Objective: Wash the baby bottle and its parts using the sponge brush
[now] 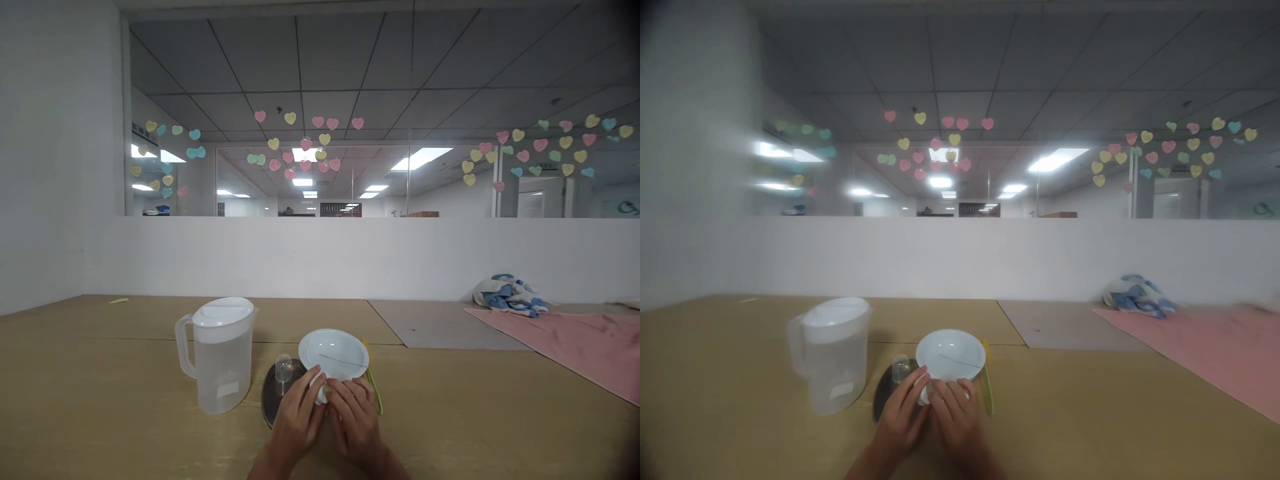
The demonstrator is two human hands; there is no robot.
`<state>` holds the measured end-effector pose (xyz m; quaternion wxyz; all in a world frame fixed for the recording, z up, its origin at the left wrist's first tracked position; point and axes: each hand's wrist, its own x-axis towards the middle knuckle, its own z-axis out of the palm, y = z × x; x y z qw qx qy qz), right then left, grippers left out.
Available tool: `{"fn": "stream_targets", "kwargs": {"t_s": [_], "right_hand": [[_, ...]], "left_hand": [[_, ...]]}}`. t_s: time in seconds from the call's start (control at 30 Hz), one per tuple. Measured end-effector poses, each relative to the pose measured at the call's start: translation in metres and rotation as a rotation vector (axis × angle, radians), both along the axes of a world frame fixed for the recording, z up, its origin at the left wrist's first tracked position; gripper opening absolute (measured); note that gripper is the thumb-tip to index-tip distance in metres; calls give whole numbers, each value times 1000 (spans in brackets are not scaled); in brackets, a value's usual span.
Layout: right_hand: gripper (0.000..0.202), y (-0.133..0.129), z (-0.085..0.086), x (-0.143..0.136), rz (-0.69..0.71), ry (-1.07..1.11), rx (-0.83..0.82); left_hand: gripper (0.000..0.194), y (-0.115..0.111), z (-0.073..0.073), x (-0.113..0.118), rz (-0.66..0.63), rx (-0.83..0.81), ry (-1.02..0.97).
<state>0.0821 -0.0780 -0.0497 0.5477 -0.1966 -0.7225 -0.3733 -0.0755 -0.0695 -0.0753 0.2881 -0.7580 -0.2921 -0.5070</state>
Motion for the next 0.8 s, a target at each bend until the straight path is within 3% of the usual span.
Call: {"fn": "stream_targets", "kwargs": {"t_s": [0.13, 0.4, 0.67, 0.8], "right_hand": [[19, 4, -2, -2, 6, 44, -11], [23, 14, -10, -4, 193, 83, -3], [37, 13, -11, -7, 319, 185, -78], [38, 14, -16, -6, 313, 229, -122]], "left_hand": [[35, 0, -1, 1, 16, -13, -18], [33, 2, -1, -3, 21, 12, -5], [31, 3, -1, 2, -76, -6, -97], [30, 4, -1, 4, -86, -25, -111]]}}
